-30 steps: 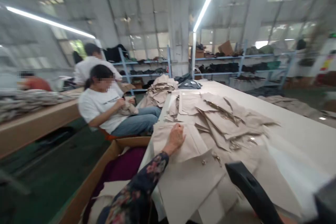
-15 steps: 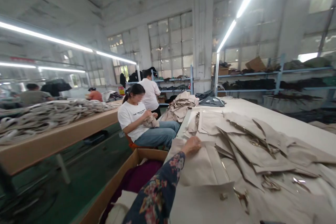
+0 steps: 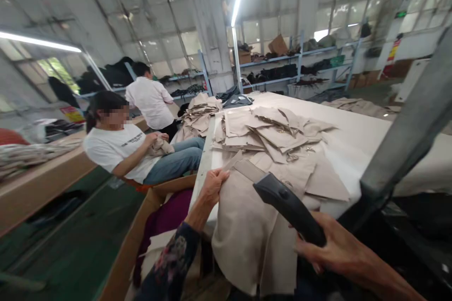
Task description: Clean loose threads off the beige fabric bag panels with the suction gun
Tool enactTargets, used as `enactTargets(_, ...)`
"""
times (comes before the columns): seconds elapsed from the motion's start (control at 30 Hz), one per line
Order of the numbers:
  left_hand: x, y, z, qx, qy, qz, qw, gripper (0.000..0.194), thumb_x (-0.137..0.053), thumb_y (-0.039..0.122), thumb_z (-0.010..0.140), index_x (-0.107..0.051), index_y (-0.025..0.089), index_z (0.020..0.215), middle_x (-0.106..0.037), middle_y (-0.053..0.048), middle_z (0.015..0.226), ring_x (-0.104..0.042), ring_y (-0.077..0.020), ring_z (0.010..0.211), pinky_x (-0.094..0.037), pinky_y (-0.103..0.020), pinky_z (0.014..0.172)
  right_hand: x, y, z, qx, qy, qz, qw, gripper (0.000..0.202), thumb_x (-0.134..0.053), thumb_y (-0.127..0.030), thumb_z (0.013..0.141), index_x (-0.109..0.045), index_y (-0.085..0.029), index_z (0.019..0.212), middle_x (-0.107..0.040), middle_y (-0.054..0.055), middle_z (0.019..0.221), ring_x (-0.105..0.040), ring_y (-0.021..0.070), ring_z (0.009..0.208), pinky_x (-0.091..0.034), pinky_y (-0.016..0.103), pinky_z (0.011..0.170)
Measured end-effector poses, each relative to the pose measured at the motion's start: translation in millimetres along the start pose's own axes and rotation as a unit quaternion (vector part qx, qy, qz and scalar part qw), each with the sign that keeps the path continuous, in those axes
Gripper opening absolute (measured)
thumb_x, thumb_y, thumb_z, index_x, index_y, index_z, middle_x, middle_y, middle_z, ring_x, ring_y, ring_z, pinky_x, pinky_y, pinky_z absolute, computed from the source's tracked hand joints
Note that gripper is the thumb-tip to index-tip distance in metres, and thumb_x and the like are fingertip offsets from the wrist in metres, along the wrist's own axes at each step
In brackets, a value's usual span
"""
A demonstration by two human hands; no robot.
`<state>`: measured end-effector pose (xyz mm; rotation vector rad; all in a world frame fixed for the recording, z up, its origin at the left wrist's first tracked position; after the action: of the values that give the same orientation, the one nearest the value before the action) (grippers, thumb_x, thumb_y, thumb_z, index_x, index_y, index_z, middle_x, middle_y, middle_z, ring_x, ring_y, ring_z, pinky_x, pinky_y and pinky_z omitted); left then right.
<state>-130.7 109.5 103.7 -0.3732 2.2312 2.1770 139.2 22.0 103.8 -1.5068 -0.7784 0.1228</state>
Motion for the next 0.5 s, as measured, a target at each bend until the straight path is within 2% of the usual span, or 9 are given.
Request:
enactTargets(0.1,-11.1,-16,-38,0.008,-0.021,-0.038,0.999,0.028,-0.078,0.034,0.054,-0.070,0.012,0.070,-0.066,-0.003,0.055,-0.056,-0.0131,0.046,-0.042,-0.023,0.046,-14,-7,-2,0.000,-0.026,0.000,1.000,0.022,-0.065,-0.034,0.076,-0.052,-0.017,0.078,-0.055,-0.004,0.054,-0.052,0.0095,0.045,-0.038,0.017,0.040)
enactTargets(0.2,-18.5,-31,-64,0.009,-0.032,-0.099,0.995,0.027,-0.077,0.031,0.057,-0.072,0.013,0.077,-0.070,-0.003,0.060,-0.060,-0.0144,0.049,-0.044,-0.023,0.048,-25,-7,-2,-0.013,-0.051,0.015,0.999,0.025,-0.067,-0.037,0.075,-0.054,-0.017,0.083,-0.057,-0.004,0.052,-0.054,0.0107,0.044,-0.038,0.017,0.038)
enactTargets(0.37,-19.6,-56,-94,0.013,0.001,-0.171,0.985,0.024,-0.078,0.025,0.058,-0.074,0.014,0.079,-0.073,-0.004,0.065,-0.063,-0.0139,0.052,-0.048,-0.022,0.052,-35,-6,1,-0.014,-0.063,0.032,0.997,0.031,-0.070,-0.039,0.072,-0.057,-0.015,0.087,-0.058,-0.004,0.049,-0.054,0.0113,0.041,-0.040,0.018,0.038)
enactTargets(0.5,-17.8,-68,-108,0.006,0.032,-0.186,0.982,0.021,-0.076,0.023,0.059,-0.074,0.015,0.078,-0.074,-0.003,0.067,-0.062,-0.0133,0.053,-0.048,-0.022,0.052,-34,-6,-1,0.001,-0.030,0.022,0.999,0.033,-0.068,-0.041,0.074,-0.057,-0.014,0.091,-0.058,-0.004,0.048,-0.054,0.0116,0.041,-0.040,0.019,0.039)
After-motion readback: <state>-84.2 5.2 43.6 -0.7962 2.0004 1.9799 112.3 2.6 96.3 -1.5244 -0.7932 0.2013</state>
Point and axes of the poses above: each hand's wrist, its own z-axis towards the middle knuckle, its own x-axis out of the back of the hand, y = z × x, the point moved 4 cm from there along z, towards the middle knuckle
